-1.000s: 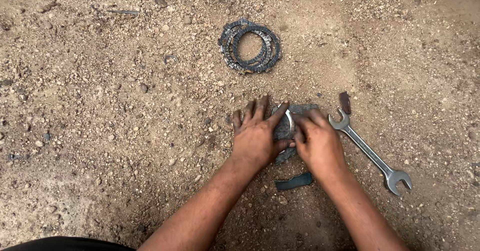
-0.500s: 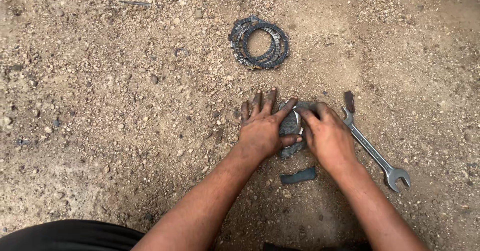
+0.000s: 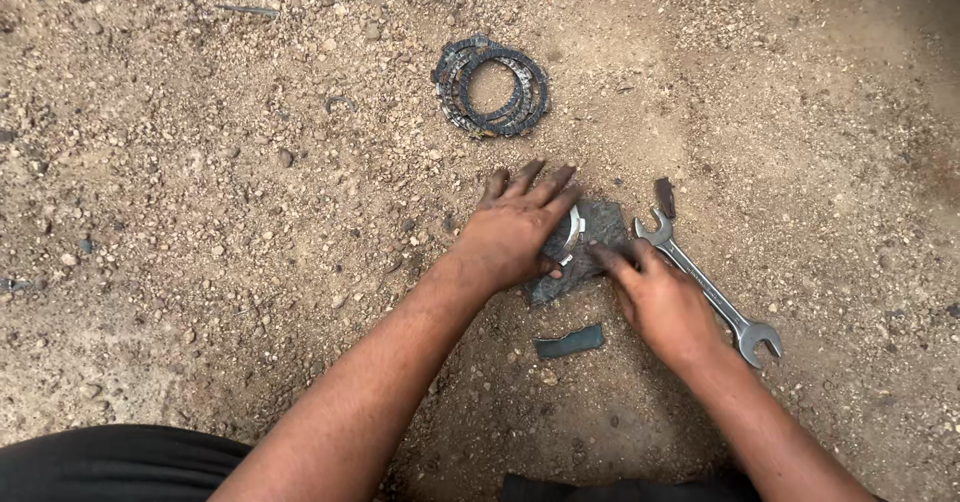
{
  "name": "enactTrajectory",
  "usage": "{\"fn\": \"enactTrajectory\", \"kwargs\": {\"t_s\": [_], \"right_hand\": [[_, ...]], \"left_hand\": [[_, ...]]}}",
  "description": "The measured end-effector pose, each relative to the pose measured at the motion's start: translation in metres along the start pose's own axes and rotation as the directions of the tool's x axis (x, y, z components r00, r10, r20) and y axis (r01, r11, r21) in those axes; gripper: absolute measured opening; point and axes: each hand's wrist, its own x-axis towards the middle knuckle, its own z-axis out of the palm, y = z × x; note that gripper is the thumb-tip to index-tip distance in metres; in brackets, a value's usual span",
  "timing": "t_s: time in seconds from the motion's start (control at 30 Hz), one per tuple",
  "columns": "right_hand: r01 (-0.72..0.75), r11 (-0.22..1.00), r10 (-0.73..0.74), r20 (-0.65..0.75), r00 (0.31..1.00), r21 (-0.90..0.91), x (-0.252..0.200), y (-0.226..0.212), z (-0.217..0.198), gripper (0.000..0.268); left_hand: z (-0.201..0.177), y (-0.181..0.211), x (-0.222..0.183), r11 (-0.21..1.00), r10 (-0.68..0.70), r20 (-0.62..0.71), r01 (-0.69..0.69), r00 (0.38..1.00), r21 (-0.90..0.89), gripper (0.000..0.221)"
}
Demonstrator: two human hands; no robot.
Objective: The person cleans grease and debris from metal clutch components and handles them by hand while sitting on the ground, using a wrench to manipulate parts.
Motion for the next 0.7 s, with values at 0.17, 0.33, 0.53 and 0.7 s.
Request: {"fn": "enactTrajectory", "kwargs": {"t_s": [0.17, 0.33, 0.53, 0.7], "right_hand": [[0.004, 0.974, 0.071, -0.321, 0.944, 0.227, 0.007, 0.006, 0.005, 0.058], [0.006, 0.982, 0.045, -0.261, 0.964, 0.191, 0.010, -0.018, 0.011, 0.057], [0.142, 0.986, -0.101, -0.367, 0.925, 0.088, 0.027, -0.014, 0.044, 0.057], [0.196, 0.978, -0.152, -0.386, 0.910, 0.077, 0.022, -0.013, 0.062, 0.055]], "left_hand": [[0.021, -0.004, -0.007, 0.992, 0.002, -0.083, -0.013, 0.997, -0.125, 0.077], [0.033, -0.015, 0.000, 0.980, 0.081, -0.229, -0.119, 0.970, -0.157, 0.084], [0.015, -0.021, 0.000, 0.995, 0.009, -0.010, -0.010, 1.000, -0.095, 0.084], [0.006, -0.020, -0.001, 0.995, 0.012, 0.062, -0.006, 0.998, -0.098, 0.087]]}}
